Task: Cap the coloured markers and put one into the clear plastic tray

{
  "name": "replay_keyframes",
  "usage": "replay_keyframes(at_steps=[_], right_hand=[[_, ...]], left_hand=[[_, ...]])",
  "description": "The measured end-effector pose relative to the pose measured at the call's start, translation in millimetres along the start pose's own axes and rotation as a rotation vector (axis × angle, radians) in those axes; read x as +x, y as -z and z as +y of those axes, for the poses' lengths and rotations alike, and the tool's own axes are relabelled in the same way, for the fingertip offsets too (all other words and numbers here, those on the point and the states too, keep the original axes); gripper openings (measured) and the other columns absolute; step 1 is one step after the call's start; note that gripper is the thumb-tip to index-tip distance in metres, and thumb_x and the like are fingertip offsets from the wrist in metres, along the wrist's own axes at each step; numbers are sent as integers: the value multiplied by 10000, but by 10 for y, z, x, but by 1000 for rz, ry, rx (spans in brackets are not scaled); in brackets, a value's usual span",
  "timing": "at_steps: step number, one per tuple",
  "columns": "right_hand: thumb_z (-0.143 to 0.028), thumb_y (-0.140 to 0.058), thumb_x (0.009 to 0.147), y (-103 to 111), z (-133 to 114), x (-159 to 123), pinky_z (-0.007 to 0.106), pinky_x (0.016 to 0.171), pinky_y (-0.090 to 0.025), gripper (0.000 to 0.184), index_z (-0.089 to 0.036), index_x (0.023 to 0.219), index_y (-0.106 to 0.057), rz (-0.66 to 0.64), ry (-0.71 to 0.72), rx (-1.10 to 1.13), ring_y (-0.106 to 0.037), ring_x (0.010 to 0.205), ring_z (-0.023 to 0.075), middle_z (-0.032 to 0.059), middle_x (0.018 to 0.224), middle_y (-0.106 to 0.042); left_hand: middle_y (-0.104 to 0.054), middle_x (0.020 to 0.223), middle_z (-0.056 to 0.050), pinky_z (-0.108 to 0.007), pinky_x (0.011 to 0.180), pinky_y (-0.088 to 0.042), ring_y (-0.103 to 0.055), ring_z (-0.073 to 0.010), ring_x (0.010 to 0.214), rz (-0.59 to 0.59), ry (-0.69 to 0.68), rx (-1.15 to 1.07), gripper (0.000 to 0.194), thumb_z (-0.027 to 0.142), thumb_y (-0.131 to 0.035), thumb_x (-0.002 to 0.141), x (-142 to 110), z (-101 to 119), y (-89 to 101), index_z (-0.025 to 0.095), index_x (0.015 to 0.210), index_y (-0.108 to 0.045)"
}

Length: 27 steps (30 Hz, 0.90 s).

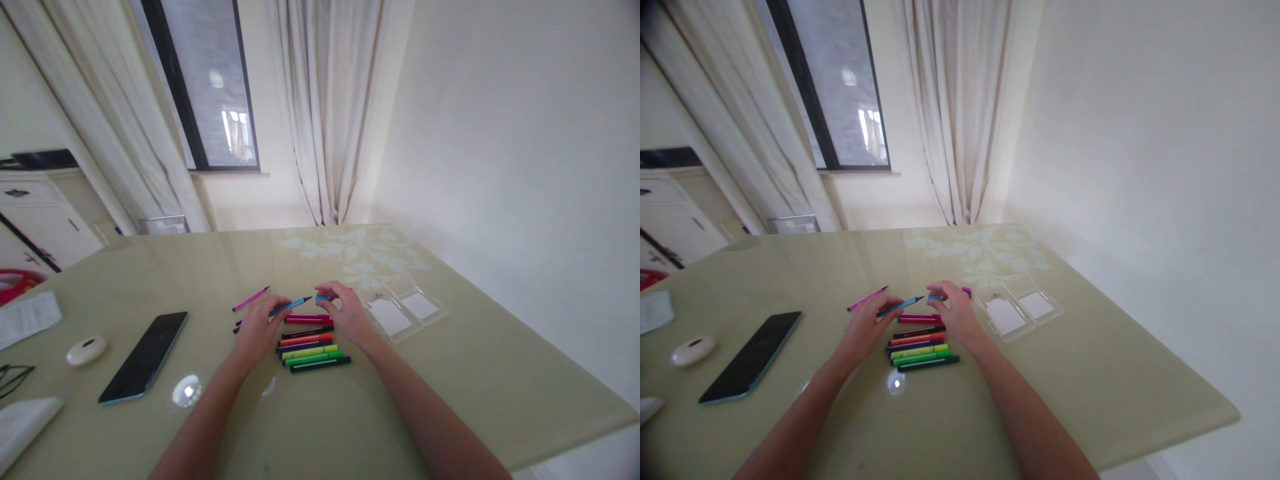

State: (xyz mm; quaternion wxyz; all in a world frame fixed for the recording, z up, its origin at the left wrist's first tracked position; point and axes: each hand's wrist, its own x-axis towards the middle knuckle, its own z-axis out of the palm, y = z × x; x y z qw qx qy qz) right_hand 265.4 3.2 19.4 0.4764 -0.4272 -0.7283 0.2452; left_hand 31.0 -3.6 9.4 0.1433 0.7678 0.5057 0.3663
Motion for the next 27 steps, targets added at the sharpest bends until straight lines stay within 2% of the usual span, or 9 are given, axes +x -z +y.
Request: replay_keyframes(at_steps=[8, 13, 19, 27], right_hand=[[-272, -733, 887, -38, -12, -13, 324, 834, -551, 135, -222, 1012, -733, -3, 13, 53, -702, 853, 174, 32, 977, -775], [-339, -791, 825, -4, 1, -9, 339, 808, -574, 163, -220, 933, -763, 24, -69, 165, -729, 816, 194, 35, 905, -792], [-395, -824, 767, 68, -38, 5, 353, 804, -600, 230, -209, 894, -777, -14, -142, 266, -758, 826, 217, 48, 873, -802], [-359, -832, 731, 29, -23, 6, 345, 785, -597, 215, -204, 871, -780, -40, -218, 283, -750, 794, 211, 43, 841, -796]], left_hand=[[-769, 990, -47, -386, 886, -521, -692, -237, 939, 8, -63, -53, 198, 332, -574, 983, -20, 38, -50, 238, 1002, -749], [-762, 937, -32, -329, 822, -531, -692, -210, 882, 28, -95, -114, 192, 328, -593, 984, -40, 114, -60, 241, 1016, -761], [-760, 930, -38, -315, 792, -530, -697, -203, 859, 66, -84, -131, 223, 334, -580, 989, -55, 178, -76, 232, 993, -779], [-757, 915, -27, -319, 791, -533, -697, -199, 851, 97, -55, -121, 202, 322, -602, 971, -72, 171, -96, 239, 973, -786]])
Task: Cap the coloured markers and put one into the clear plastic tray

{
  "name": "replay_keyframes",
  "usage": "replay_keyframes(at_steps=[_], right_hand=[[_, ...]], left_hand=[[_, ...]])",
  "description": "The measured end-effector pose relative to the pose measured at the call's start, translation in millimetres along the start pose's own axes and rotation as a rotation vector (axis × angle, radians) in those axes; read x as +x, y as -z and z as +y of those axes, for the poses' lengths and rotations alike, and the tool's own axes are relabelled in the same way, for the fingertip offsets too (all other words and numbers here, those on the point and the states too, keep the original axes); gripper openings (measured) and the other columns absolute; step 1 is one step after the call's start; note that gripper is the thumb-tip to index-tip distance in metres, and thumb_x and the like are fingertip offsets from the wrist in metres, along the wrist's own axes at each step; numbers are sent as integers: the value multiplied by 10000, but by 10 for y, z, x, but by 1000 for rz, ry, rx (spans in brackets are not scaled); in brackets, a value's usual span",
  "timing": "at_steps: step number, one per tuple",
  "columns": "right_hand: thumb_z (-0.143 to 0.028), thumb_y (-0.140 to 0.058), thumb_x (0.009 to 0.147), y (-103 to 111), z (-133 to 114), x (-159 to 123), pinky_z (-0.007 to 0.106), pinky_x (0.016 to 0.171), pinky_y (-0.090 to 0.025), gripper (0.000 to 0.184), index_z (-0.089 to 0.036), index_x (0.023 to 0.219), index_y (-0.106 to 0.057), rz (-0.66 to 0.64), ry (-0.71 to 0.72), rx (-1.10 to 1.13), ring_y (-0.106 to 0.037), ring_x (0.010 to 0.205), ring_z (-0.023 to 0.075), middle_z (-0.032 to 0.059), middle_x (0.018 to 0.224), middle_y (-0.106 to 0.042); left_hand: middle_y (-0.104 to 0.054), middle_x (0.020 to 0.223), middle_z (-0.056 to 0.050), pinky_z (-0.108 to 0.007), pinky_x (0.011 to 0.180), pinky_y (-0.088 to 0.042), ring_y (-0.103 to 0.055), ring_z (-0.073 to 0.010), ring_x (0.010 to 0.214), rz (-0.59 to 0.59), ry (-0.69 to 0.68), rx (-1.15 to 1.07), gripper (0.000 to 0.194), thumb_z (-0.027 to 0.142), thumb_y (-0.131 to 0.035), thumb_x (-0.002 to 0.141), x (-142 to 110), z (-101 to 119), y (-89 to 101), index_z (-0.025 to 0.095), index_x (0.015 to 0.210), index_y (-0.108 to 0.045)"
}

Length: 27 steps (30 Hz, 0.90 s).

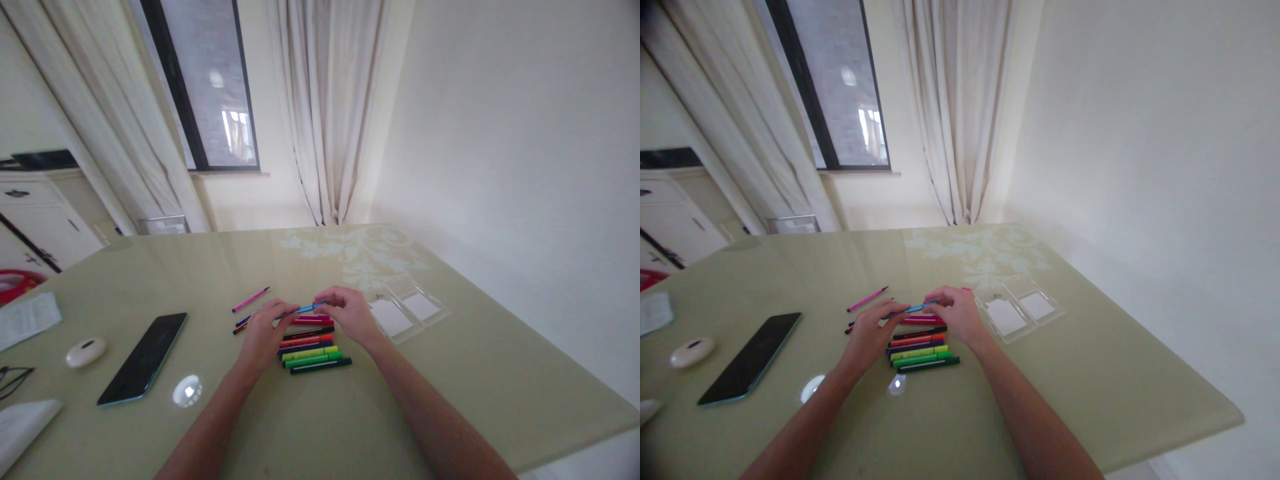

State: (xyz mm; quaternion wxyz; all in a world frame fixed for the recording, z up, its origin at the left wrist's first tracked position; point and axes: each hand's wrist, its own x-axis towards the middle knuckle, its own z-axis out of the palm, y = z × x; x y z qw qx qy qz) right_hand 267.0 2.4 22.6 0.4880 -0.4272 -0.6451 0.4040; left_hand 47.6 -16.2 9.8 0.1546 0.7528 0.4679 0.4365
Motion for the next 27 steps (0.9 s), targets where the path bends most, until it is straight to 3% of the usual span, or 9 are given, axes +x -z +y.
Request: replay_keyframes(at_steps=[7, 12, 15, 19, 21, 23, 27], right_hand=[[-359, -782, 788, -6, -2, 19, 324, 757, -576, 177, -207, 874, -762, 9, 9, -81, -737, 775, 202, 31, 819, -785], [-407, -644, 907, 302, -11, 97, 327, 779, -565, 241, -201, 974, -750, 230, 19, -141, -743, 848, 218, 62, 913, -789], [-351, -631, 906, 549, 41, 131, 318, 768, -538, 191, -199, 893, -745, 331, -23, -352, -718, 798, 207, 53, 866, -780], [-249, -685, 872, 658, 139, 120, 306, 787, -489, 105, -208, 812, -761, 172, -118, -767, -693, 838, 209, 54, 867, -774], [-224, -700, 870, 618, 176, 103, 313, 827, -471, 89, -209, 837, -781, 79, -99, -971, -679, 924, 229, 80, 944, -768], [-215, -703, 877, 564, 199, 89, 323, 858, -458, 94, -212, 878, -796, 21, -72, -1115, -661, 988, 249, 101, 1005, -756], [-219, -690, 892, 511, 215, 88, 335, 853, -453, 113, -215, 850, -795, 11, -78, -1178, -652, 987, 263, 105, 1004, -750]], left_hand=[[-756, 986, -40, -352, 843, -542, -695, -219, 926, -110, 11, 32, 193, 325, -570, 982, -13, -10, -78, 235, 1018, -737], [-727, 1203, -63, -460, 1028, -475, -651, -262, 1131, -185, -23, 119, 146, 283, -577, 968, -64, -87, -181, 244, 1034, -701], [-736, 1169, -70, -444, 1004, -487, -658, -258, 1100, -273, -14, 109, 176, 298, -563, 978, -84, -98, -176, 239, 1078, -695], [-741, 1058, -66, -400, 917, -518, -671, -242, 995, -337, 15, 98, 222, 373, -539, 992, -62, -59, -123, 227, 1023, -703], [-744, 1044, -62, -393, 909, -522, -674, -239, 991, -303, 47, 102, 240, 382, -517, 994, -33, -76, -77, 228, 1006, -700], [-747, 1036, -68, -396, 906, -525, -679, -244, 983, -197, 102, 142, 242, 356, -493, 991, -1, -144, -5, 222, 1002, -694], [-735, 1048, -99, -412, 889, -515, -673, -273, 956, -6, 263, 381, 210, 289, -506, 954, 28, -374, 206, 202, 995, -692]])
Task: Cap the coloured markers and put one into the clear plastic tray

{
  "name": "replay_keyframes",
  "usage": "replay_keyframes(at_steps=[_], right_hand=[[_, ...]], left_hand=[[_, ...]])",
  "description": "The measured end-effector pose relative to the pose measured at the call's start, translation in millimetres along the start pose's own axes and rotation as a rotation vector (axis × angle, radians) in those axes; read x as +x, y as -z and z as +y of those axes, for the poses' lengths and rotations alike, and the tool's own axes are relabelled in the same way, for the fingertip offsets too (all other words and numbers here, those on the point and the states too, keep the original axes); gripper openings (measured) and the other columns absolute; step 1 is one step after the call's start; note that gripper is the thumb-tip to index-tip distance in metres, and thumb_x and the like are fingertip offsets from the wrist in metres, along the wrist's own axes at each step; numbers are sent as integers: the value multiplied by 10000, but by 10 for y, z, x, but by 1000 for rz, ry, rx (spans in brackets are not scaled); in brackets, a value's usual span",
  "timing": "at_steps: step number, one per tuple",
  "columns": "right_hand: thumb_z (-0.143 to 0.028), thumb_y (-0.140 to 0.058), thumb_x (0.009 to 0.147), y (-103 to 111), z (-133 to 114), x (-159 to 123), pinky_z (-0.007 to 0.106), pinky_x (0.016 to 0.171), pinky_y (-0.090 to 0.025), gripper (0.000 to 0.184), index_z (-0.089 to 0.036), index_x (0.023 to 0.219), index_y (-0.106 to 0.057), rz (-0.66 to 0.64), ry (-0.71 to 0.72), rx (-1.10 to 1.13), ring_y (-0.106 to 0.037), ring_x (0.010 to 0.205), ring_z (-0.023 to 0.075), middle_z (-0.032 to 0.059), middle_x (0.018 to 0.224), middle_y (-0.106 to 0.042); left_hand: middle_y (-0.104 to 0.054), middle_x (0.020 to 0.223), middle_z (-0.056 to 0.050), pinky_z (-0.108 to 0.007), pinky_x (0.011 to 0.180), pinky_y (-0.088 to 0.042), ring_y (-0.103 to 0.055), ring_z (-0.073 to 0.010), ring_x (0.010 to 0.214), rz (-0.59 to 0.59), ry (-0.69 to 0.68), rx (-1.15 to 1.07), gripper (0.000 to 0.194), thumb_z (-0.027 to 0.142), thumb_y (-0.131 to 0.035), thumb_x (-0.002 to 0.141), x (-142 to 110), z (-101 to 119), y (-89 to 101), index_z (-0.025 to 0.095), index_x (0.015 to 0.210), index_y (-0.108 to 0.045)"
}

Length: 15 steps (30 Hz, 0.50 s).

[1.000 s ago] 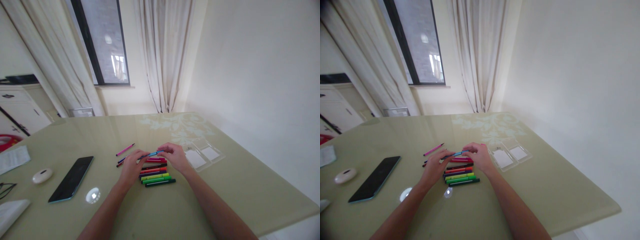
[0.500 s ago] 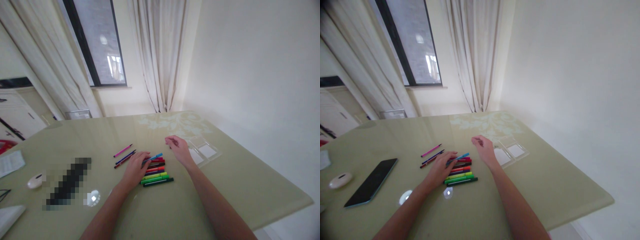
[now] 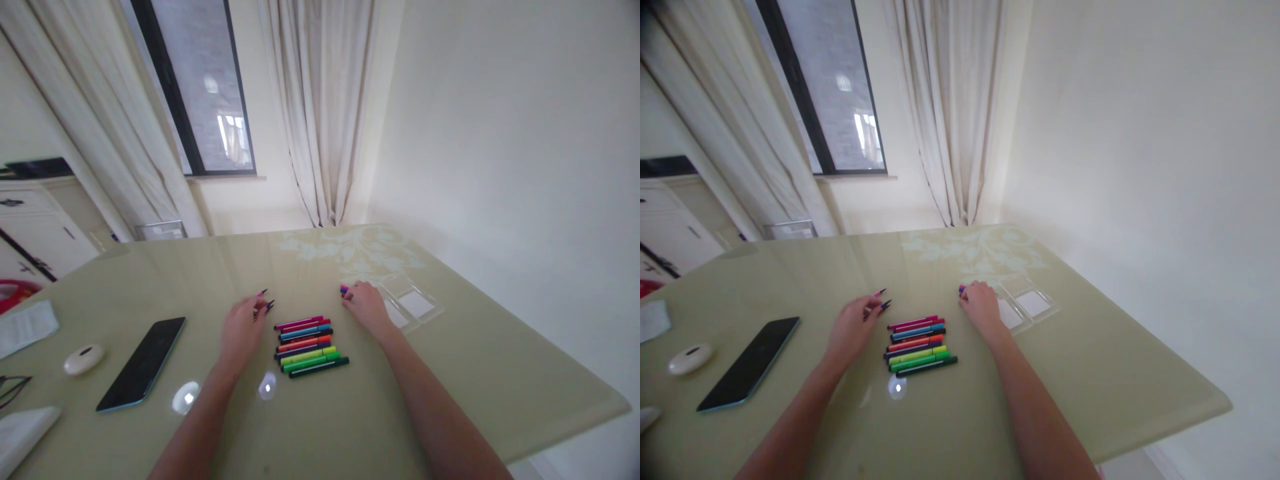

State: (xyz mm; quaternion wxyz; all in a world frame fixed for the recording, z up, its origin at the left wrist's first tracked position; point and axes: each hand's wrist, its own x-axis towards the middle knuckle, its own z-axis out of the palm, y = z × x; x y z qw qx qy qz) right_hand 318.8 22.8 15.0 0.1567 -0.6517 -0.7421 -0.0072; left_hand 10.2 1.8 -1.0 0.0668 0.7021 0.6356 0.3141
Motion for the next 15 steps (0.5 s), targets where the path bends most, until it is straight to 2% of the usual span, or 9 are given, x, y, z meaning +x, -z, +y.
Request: replay_keyframes(at_steps=[4, 7, 11, 13, 15], right_hand=[[-214, -688, 894, -6, 12, 12, 343, 862, -448, 94, -215, 908, -781, 19, -1, 16, -654, 1009, 268, 98, 1017, -761], [-225, -683, 903, -10, 11, 6, 358, 866, -444, 109, -204, 951, -778, -11, -16, 3, -655, 1021, 282, 113, 1038, -764], [-220, -684, 904, -2, -39, -13, 370, 876, -442, 100, -198, 888, -781, -29, 2, 21, -663, 1005, 287, 125, 986, -765], [-195, -686, 893, 6, -98, -24, 365, 876, -453, 82, -193, 882, -767, -1, 38, 156, -670, 982, 267, 106, 963, -766], [-193, -669, 900, 19, -182, -38, 334, 833, -480, 83, -193, 927, -747, 11, 72, 415, -684, 917, 222, 71, 947, -770]], left_hand=[[-714, 1006, -104, -411, 882, -493, -651, -304, 983, -63, 81, 195, 168, 311, -605, 907, 18, -170, 78, 204, 991, -703], [-698, 997, -98, -403, 885, -482, -635, -303, 982, -104, 80, 255, 166, 327, -612, 912, -3, -155, 90, 213, 979, -712], [-678, 1031, -112, -423, 908, -472, -613, -321, 1030, -110, 65, 294, 194, 345, -598, 928, -28, -83, 74, 214, 966, -737], [-676, 1059, -117, -438, 917, -469, -607, -326, 1044, -96, 35, 256, 192, 340, -596, 931, -29, -44, 49, 212, 963, -734], [-687, 1080, -112, -441, 933, -465, -610, -318, 1061, -67, -18, 159, 178, 331, -585, 939, -22, 10, 12, 211, 966, -714]])
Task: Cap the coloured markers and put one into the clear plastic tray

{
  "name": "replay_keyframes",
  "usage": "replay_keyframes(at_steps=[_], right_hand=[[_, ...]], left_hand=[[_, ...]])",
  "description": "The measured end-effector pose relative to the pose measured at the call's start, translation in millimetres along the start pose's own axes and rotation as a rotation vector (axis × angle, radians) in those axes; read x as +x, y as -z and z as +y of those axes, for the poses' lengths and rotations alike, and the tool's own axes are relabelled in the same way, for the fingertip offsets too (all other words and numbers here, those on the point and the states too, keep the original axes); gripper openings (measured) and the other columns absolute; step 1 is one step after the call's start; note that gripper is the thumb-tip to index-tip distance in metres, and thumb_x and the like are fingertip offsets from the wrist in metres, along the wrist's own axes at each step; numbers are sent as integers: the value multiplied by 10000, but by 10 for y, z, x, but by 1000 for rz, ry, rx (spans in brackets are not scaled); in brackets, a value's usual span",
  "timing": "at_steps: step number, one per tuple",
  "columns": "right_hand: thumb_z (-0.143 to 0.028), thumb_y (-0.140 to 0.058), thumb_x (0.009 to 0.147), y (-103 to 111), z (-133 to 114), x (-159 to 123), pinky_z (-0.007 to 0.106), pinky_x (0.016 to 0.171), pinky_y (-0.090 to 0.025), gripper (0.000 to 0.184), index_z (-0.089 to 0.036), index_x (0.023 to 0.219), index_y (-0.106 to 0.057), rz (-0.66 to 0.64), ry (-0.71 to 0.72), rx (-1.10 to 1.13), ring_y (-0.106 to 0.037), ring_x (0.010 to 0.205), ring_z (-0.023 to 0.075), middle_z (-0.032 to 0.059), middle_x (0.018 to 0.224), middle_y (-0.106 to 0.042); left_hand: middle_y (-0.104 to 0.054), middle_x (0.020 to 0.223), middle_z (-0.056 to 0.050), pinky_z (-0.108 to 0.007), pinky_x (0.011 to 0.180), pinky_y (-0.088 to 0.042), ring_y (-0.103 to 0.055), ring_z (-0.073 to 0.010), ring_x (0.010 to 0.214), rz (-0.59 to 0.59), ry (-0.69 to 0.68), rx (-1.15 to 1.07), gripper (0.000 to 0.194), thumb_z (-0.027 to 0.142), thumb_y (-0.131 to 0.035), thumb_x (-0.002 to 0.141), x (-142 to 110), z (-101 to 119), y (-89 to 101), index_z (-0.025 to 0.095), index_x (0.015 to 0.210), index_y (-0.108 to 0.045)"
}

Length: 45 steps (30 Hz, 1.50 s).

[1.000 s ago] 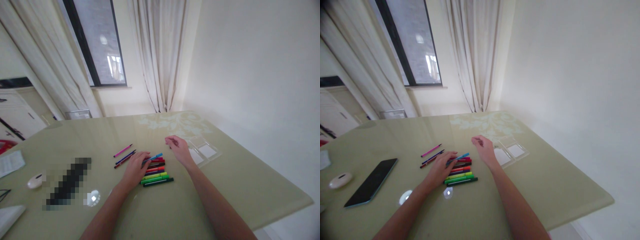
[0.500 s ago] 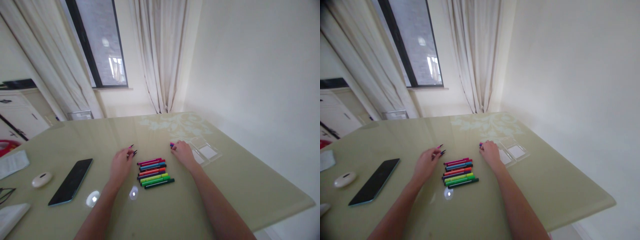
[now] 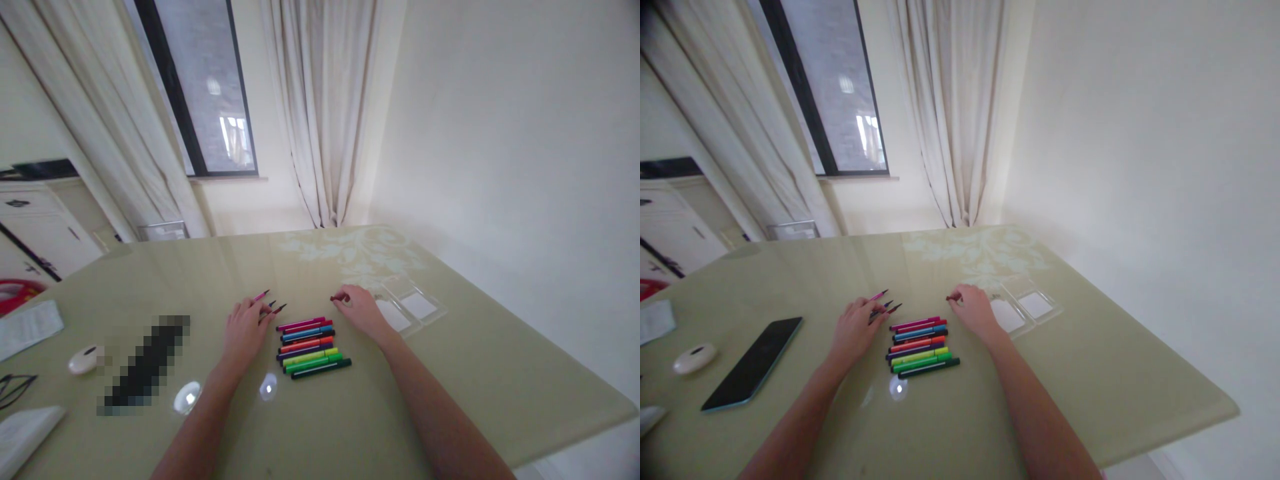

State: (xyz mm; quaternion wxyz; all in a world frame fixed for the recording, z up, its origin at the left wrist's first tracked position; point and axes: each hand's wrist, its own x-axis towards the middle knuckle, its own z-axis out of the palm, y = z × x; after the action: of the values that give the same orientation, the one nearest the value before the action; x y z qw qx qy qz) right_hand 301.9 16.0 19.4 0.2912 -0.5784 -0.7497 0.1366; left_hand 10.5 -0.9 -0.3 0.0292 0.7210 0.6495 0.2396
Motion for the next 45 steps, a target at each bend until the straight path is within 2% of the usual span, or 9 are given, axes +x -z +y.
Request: replay_keyframes(at_steps=[2, 4, 10, 20, 31, 38, 40, 42, 45], right_hand=[[-224, -662, 911, -21, -98, -13, 301, 771, -501, 95, -196, 968, -733, -17, 38, 256, -689, 845, 186, 45, 928, -773], [-259, -676, 906, -31, -195, -31, 294, 743, -510, 100, -197, 959, -734, -34, 80, 397, -687, 813, 177, 39, 902, -775], [-294, -700, 892, -12, -350, -66, 302, 760, -522, 117, -209, 945, -763, -32, 117, 528, -698, 855, 186, 40, 915, -787], [-211, -685, 874, -128, -369, -89, 307, 801, -535, 123, -229, 922, -797, -32, 161, 499, -704, 858, 186, 29, 906, -779], [-239, -702, 837, -80, -395, -96, 320, 797, -548, 119, -252, 857, -819, -27, 138, 506, -716, 823, 197, 24, 843, -784], [-298, -700, 863, -212, -337, -66, 320, 790, -550, 119, -254, 896, -805, -91, 111, 549, -724, 836, 207, 18, 870, -796], [-360, -664, 908, -209, -262, -26, 323, 808, -543, 175, -245, 931, -795, -38, 92, 550, -720, 878, 211, 29, 922, -797], [-405, -599, 959, -156, -140, 23, 333, 836, -532, 251, -231, 963, -780, 107, 26, 519, -710, 916, 217, 45, 977, -792], [-358, -555, 985, -40, 84, 78, 352, 873, -508, 255, -215, 991, -766, 306, -96, 317, -688, 943, 232, 72, 999, -775]], left_hand=[[-710, 1052, -95, -419, 922, -470, -636, -290, 1032, 9, -66, -147, 170, 331, -561, 957, 9, 78, -27, 212, 968, -682], [-732, 995, -73, -394, 882, -481, -664, -264, 967, -24, -115, -293, 172, 340, -536, 975, 9, 165, -40, 215, 963, -654], [-754, 944, -48, -381, 837, -476, -676, -250, 914, -80, -165, -425, 163, 323, -539, 970, -28, 335, -4, 224, 957, -668], [-750, 956, -44, -348, 797, -493, -671, -231, 880, -123, -213, -477, 202, 347, -526, 987, -83, 399, -3, 232, 960, -690], [-776, 863, -11, -304, 690, -515, -696, -205, 774, -134, -120, -618, 212, 350, -566, 948, -115, 447, 16, 232, 948, -742], [-779, 956, -33, -334, 780, -521, -694, -221, 860, -107, -227, -477, 259, 365, -536, 983, -99, 427, 19, 254, 1004, -770], [-771, 966, -52, -353, 827, -518, -684, -230, 894, -111, -287, -422, 293, 385, -515, 1000, -94, 418, 3, 250, 999, -774], [-761, 973, -70, -372, 870, -514, -673, -238, 925, -128, -336, -377, 353, 410, -469, 1024, -84, 393, -26, 242, 980, -777], [-749, 1029, -89, -399, 937, -501, -661, -253, 1000, -72, -289, -295, 417, 387, -388, 1052, -52, 291, -61, 226, 980, -766]])
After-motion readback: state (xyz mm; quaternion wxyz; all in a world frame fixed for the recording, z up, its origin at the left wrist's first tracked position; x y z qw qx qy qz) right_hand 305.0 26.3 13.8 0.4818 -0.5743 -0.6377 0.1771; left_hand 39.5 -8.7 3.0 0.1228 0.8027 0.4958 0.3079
